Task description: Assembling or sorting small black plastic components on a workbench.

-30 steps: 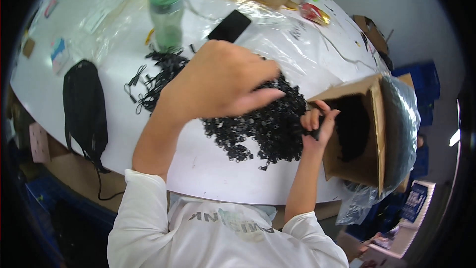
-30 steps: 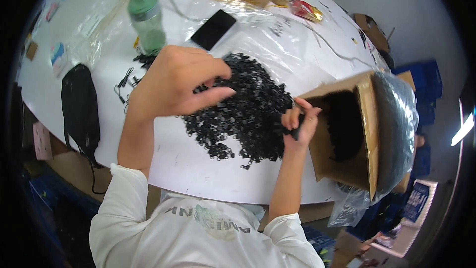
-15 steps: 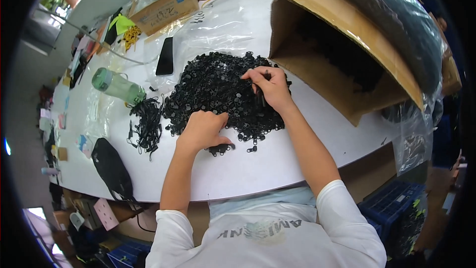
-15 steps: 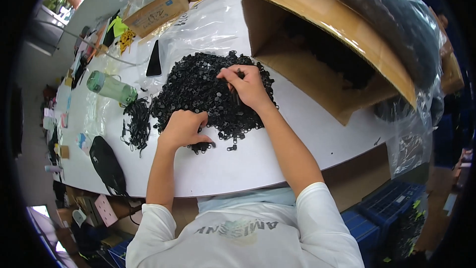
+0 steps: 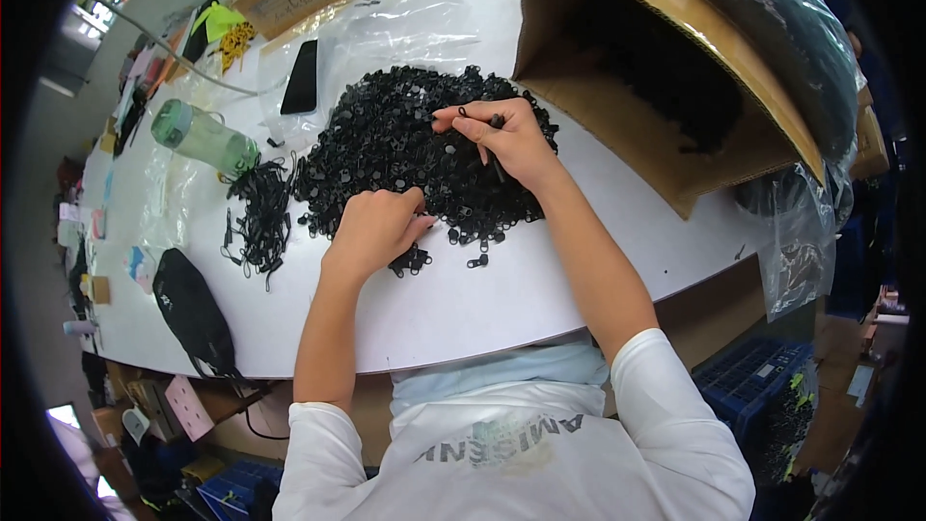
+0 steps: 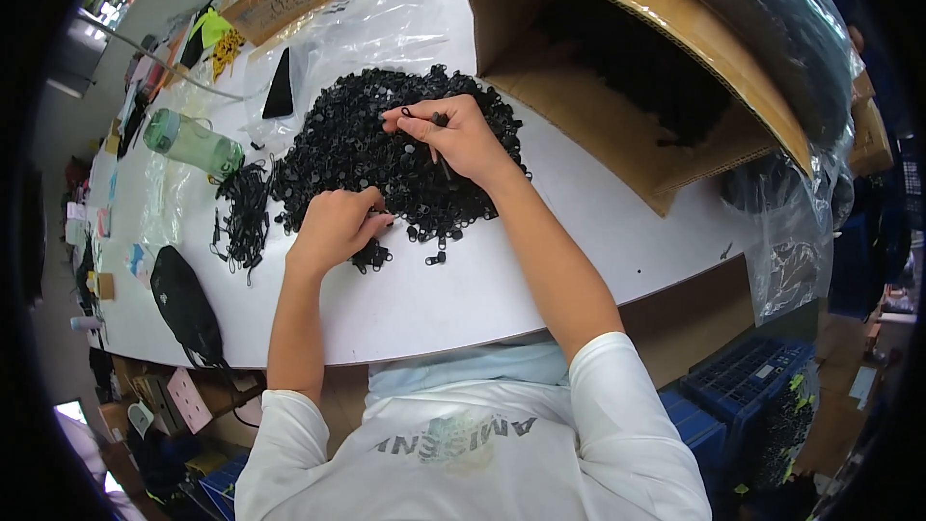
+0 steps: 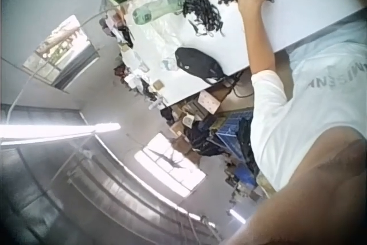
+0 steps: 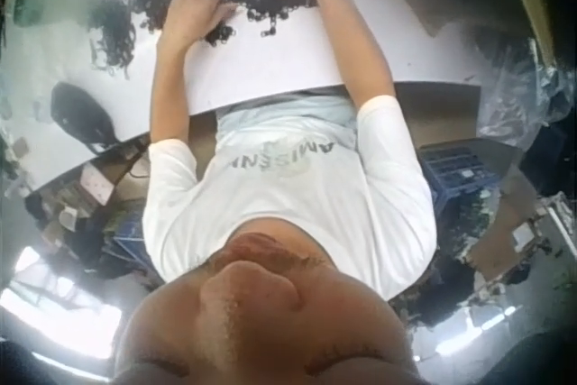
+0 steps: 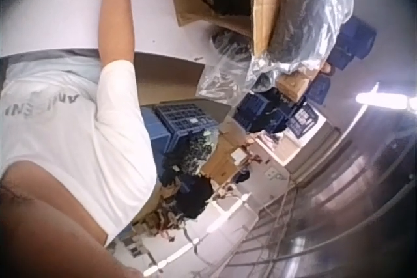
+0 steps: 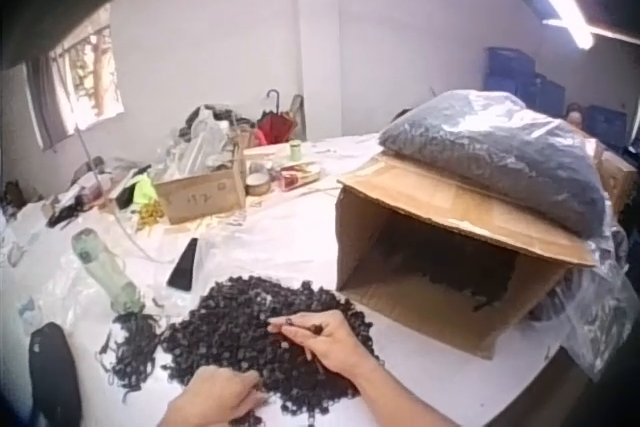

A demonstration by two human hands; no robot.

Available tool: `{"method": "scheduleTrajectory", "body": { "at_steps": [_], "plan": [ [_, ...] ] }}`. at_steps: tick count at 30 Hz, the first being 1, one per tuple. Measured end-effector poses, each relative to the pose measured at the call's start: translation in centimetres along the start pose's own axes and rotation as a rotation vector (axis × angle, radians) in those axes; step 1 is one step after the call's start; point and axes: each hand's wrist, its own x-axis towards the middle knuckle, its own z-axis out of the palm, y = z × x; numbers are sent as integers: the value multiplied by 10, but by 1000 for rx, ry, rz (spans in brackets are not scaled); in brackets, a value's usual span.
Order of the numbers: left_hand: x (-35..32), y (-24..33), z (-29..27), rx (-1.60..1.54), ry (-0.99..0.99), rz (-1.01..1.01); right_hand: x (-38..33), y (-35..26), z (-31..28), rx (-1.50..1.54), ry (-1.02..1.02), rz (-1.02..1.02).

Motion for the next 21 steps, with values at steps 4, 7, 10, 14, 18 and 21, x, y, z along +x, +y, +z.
{"method": "scheduleTrajectory", "body": {
  "at_steps": [4, 7, 10, 14, 18, 21],
  "plan": [
    [-2, 0, -1, -77, -114, 1, -2, -10, 6, -41, -93, 90],
    [-3, -5, 5, -63, -83, 35, -2, -12, 10, -51, -144, 61],
    [-3, -7, 2, -90, -126, 5, -4, -15, 10, -100, -160, 86],
    [-5, -11, 6, -66, -120, 48, -6, -24, 20, -134, -179, 204],
    [-5, -14, 1, -137, -27, 48, -12, -23, 26, -349, -172, 228],
    [-6, -21, -10, -379, 106, 35, -13, -15, 28, -626, -106, -85]
  ]
}}
